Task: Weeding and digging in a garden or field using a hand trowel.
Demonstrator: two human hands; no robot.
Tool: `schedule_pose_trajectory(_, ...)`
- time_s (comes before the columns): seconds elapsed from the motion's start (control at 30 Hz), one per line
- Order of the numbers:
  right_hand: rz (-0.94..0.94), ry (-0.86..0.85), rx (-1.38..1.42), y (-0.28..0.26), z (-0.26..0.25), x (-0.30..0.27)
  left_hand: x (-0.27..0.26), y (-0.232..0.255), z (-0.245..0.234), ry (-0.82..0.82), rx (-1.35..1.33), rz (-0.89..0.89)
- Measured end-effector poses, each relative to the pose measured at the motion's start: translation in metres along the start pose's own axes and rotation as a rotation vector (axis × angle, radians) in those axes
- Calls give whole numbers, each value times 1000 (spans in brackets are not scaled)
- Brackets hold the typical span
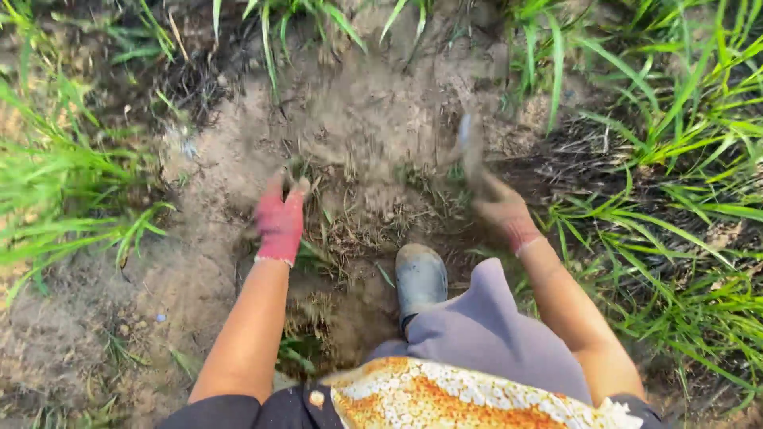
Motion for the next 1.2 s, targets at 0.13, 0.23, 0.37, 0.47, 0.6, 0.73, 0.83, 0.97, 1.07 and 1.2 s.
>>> schedule_pose_trajectory(0.13, -91, 25, -313, -43, 3, -33, -28, 31, -12, 22, 138, -235)
schedule_pose_trajectory(0.23, -130, -69, -627, -49, -9, -24, -8, 11, 3, 9, 73, -137)
schedule_pose_trajectory(0.37, -301, 145, -404, -68, -10, -39, -26, 24, 10, -35, 22, -163)
schedule_pose_trajectory(0.47, -335, -79, -727, -112, 18, -45, -8, 9, 11, -29, 60, -121)
schedule_pose_trajectory(0.6, -321, -163, -629, -88, 31, -34, -6, -28, 19, -17, -88, -130)
schedule_pose_trajectory(0.73, -272, 91, 0, -85, 17, -26, -16, -28, 10, -9, -164, -172)
schedule_pose_trajectory(0.83, -169, -221, -862, -88, 42, -21, -1, -33, 13, 7, -142, -110)
schedule_pose_trajectory(0.97, -342, -68, -533, -69, 46, -7, -17, -9, 3, -4, -121, -125)
schedule_pose_trajectory(1.07, -338, 13, -508, -96, 33, -7, -28, 16, 12, -53, -54, -246)
schedule_pose_trajectory(1.2, -201, -230, -305, -168, 66, -31, -63, 49, 75, -403, 107, -489)
Point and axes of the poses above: each hand's wrist, its own x-axis towards the middle knuckle, its own z-axis out of the palm, y = z × x, the point moved 8 cm from there along x, towards the middle knuckle, and after that the axes turned 13 degrees about -x, right-handed, at the moved point
